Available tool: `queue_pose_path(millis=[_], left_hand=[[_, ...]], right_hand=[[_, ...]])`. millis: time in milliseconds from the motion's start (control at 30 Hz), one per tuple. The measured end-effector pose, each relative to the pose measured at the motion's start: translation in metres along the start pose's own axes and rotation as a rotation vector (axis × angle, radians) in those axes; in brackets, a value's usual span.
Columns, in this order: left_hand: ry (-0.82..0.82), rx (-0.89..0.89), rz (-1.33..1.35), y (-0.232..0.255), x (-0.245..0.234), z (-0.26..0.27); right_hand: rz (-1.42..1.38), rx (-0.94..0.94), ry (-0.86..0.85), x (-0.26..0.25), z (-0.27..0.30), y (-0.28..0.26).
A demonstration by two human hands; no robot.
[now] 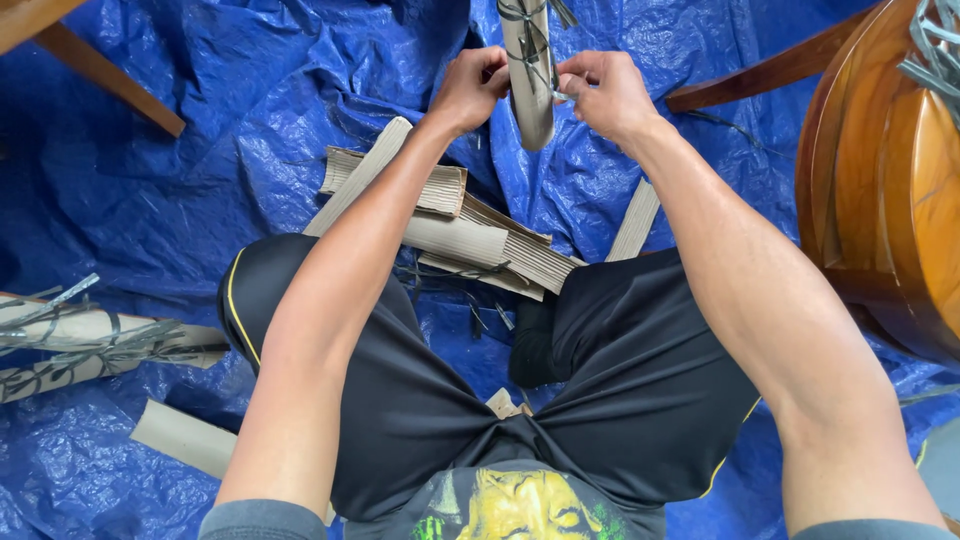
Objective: The person is wrapping the legs of wooden chairs with cardboard and securing them with plastic strips.
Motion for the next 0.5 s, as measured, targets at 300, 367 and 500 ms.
queue_pose_path(millis=[300, 367, 500], left_hand=[[0.184, 0.112, -0.016, 0.009, -0.006, 0.012], [0.219, 0.136, -0.028, 0.012, -0.009, 0.015], [0.257, 0.056, -0.060, 0.024, -0.019, 0.022]], right_hand=[[0.284, 0.112, -0.022, 0.019, 0.027, 0.016], [0.260, 0.056, 0.042, 0.024, 0.035, 0.004], [0.127, -0.058, 0.173, 0.039, 0.052, -0.019]])
Point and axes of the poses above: each hand's wrist, its own z-axis away from the middle knuckle, its own x-axis out of the palm, y = z × x, the point moved 1 cm from there along -z, towards the middle knuckle, and after that the axes turned 2 degrees about y, right-handed, at the moved point
